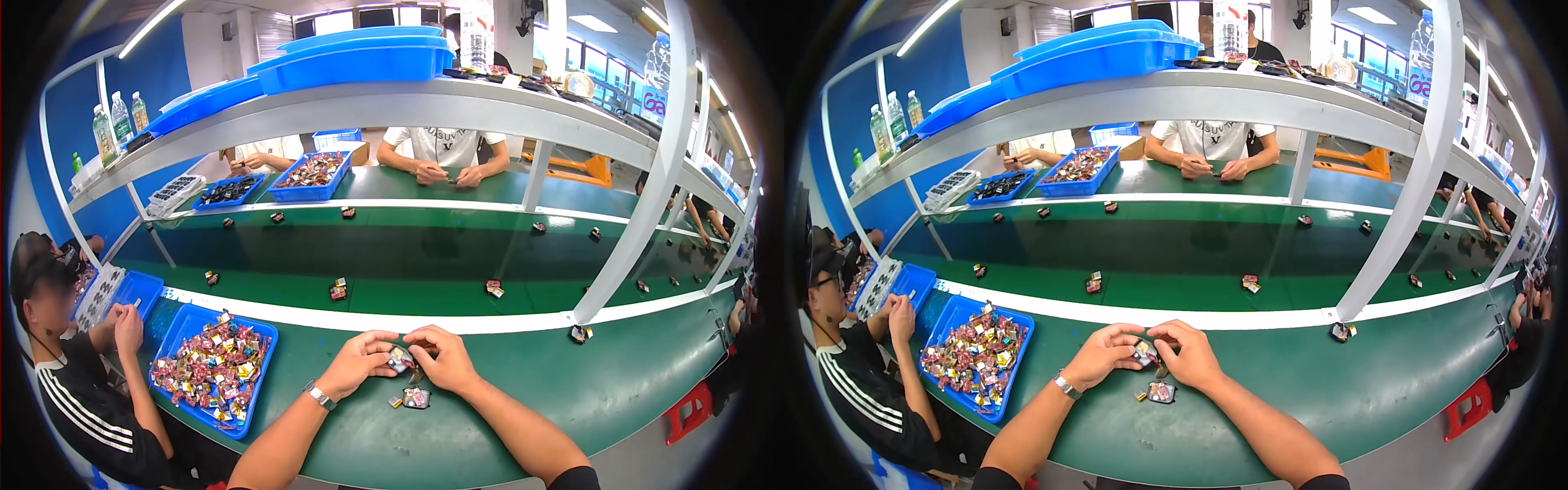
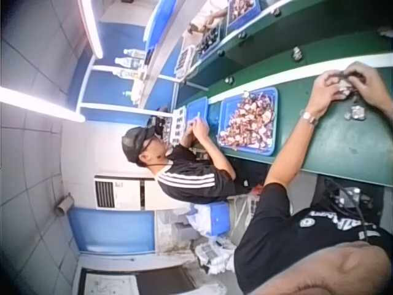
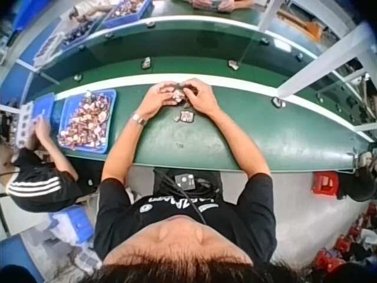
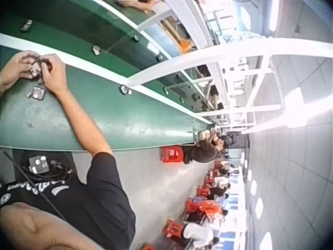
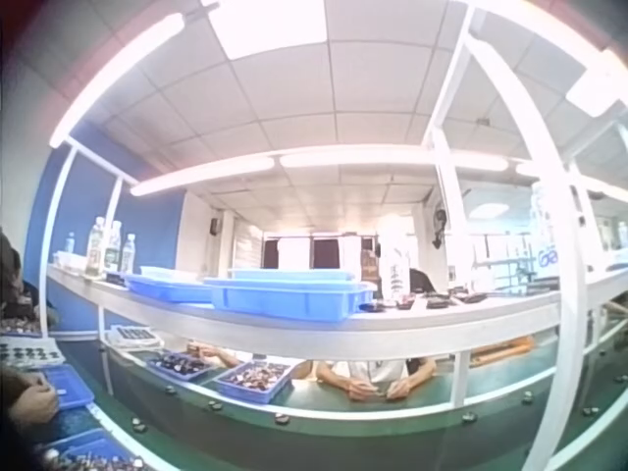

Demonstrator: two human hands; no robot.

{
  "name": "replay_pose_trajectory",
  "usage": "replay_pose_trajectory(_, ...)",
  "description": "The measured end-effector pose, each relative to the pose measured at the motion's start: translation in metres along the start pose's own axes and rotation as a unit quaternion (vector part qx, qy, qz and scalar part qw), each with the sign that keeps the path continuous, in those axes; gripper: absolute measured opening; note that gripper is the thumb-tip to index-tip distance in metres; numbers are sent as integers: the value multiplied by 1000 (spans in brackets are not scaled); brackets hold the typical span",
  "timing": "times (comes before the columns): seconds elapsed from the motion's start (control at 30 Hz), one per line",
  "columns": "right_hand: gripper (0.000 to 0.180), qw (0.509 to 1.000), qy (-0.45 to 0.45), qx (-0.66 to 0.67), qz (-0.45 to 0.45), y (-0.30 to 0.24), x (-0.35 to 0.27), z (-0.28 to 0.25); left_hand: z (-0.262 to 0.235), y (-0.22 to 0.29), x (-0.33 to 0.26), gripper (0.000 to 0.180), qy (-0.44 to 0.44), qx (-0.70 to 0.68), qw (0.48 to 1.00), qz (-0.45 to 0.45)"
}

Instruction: Assembling small colorful badges or pins on a production line conveyor belt.

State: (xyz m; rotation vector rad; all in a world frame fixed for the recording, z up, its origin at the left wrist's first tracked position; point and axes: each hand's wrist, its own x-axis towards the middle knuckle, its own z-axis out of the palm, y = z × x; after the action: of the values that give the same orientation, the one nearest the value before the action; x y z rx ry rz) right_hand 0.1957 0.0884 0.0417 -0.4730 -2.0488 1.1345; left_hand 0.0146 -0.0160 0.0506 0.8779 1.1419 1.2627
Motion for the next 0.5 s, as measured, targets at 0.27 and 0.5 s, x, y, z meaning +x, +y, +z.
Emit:
replay_pose_trajectory(0.27, 38, 989, -131, -58, -28, -9, -7, -16, 6, -7, 1, 25, 12, 3, 1000, -20)
replay_pose_trajectory(0.5, 34, 951, -139, -212, -178, -19, -3, -14, 3, -9, -2, 16, -39, -42, 998, 5)
